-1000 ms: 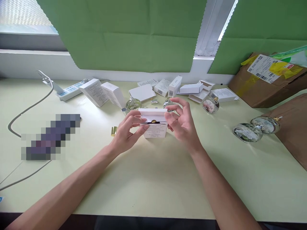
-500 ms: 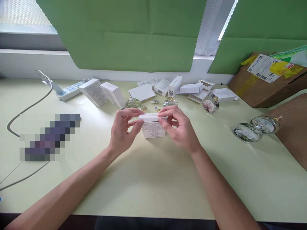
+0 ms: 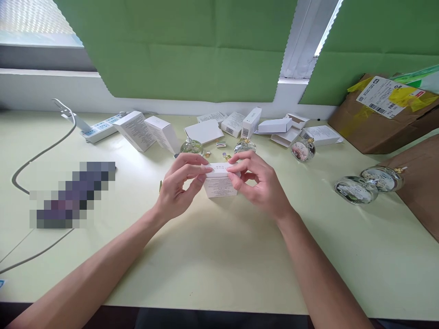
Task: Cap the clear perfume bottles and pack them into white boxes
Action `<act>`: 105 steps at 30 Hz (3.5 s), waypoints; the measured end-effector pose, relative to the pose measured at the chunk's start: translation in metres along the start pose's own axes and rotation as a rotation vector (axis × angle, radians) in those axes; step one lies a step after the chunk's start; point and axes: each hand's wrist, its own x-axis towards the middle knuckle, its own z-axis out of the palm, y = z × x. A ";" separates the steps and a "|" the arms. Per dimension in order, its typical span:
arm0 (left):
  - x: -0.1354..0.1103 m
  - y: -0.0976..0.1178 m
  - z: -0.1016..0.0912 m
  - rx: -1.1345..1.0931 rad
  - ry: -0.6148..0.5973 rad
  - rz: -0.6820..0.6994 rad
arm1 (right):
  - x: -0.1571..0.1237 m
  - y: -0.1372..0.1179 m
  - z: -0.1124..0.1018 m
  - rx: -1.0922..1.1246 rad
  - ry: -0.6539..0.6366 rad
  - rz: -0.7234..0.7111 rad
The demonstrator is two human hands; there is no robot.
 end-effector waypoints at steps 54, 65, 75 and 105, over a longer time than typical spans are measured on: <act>-0.011 0.006 0.012 0.127 -0.323 0.022 | 0.003 0.019 -0.027 0.118 -0.141 0.141; -0.010 0.006 0.012 0.126 -0.342 0.007 | 0.004 0.028 -0.022 -0.056 -0.071 0.020; -0.012 0.008 0.014 0.146 -0.336 -0.017 | 0.005 0.024 -0.025 -0.210 -0.059 -0.082; -0.014 0.006 0.014 -0.086 -0.301 -0.181 | 0.000 0.015 -0.030 0.234 -0.052 0.287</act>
